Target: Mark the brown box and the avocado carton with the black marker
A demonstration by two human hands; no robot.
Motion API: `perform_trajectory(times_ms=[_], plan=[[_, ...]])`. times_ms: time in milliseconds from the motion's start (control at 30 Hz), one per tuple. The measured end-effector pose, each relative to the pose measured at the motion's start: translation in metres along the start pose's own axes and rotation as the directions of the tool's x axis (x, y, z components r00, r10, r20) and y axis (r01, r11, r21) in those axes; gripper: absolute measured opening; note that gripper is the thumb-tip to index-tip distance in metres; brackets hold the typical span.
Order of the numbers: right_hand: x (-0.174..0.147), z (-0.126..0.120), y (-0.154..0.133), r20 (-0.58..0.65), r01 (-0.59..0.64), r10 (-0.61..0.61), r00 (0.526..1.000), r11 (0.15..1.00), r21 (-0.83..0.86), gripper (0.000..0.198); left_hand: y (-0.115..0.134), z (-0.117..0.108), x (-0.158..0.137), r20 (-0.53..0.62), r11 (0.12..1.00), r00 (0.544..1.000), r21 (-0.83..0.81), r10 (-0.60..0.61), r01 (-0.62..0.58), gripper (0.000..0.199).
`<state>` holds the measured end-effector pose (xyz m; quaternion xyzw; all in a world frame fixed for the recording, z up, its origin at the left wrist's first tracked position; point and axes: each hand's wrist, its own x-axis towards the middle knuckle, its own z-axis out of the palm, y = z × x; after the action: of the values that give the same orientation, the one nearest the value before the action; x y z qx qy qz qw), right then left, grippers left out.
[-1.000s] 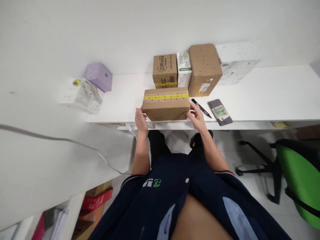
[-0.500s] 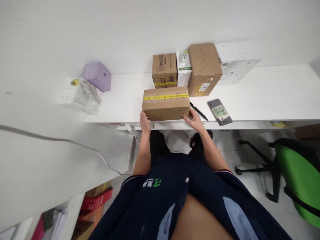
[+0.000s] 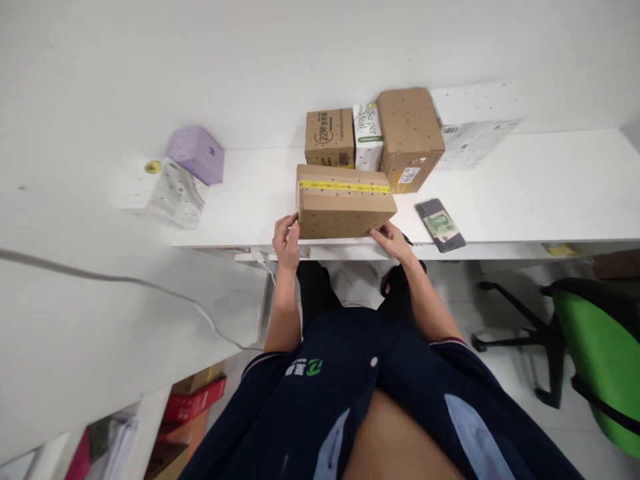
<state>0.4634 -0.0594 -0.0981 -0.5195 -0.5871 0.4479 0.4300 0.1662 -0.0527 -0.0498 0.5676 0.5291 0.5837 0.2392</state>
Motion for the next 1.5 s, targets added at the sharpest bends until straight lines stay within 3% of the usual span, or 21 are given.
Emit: perform_trajectory(times_ms=[167, 333, 700, 900, 1200, 1300, 1367, 1433, 1500], plan=[[0.003, -0.007, -0.009, 0.039, -0.036, 0.031, 0.999, 0.990, 0.140, 0.060, -0.003, -0.004, 0.008, 0.153, 0.957, 0.950, 0.059, 0.274, -0.285, 0.060], [0.004, -0.012, -0.013, -0.002, -0.076, 0.077, 0.997, 0.994, 0.081, 0.052, -0.007, 0.009, 0.010, 0.295, 0.936, 0.890, -0.051, 0.348, -0.349, 0.078], [0.003, -0.013, -0.012, 0.006, -0.061, 0.061, 0.998, 0.997, 0.042, 0.049, 0.010, 0.020, 0.014, 0.233, 0.933, 0.909, 0.017, 0.345, -0.358, 0.077], [0.002, -0.011, -0.015, 0.020, -0.026, 0.026, 0.999, 1.000, 0.009, 0.054, 0.026, 0.020, 0.009, 0.095, 0.945, 0.946, 0.081, 0.309, -0.317, 0.074], [0.005, -0.001, 0.007, -0.219, -0.069, 0.085, 0.972, 0.995, 0.077, 0.060, 0.049, 0.008, 0.016, -0.003, 0.864, 0.895, 0.261, 0.446, -0.430, 0.069], [0.004, -0.003, 0.006, -0.340, -0.070, 0.053, 0.939, 0.997, -0.039, 0.046, 0.054, 0.011, 0.018, 0.003, 0.853, 0.894, 0.296, 0.449, -0.429, 0.066], [0.003, -0.008, 0.001, -0.431, -0.077, -0.038, 0.902, 0.966, -0.246, 0.037, 0.057, 0.015, 0.020, 0.020, 0.856, 0.906, 0.321, 0.422, -0.406, 0.065], [0.000, -0.014, -0.006, -0.438, -0.108, -0.145, 0.887, 0.858, -0.502, 0.037, 0.061, 0.020, 0.024, 0.042, 0.862, 0.918, 0.331, 0.394, -0.385, 0.065], [-0.002, -0.018, -0.011, -0.389, -0.170, -0.161, 0.907, 0.706, -0.687, 0.040, 0.066, 0.027, 0.027, 0.073, 0.870, 0.930, 0.334, 0.360, -0.363, 0.067]])
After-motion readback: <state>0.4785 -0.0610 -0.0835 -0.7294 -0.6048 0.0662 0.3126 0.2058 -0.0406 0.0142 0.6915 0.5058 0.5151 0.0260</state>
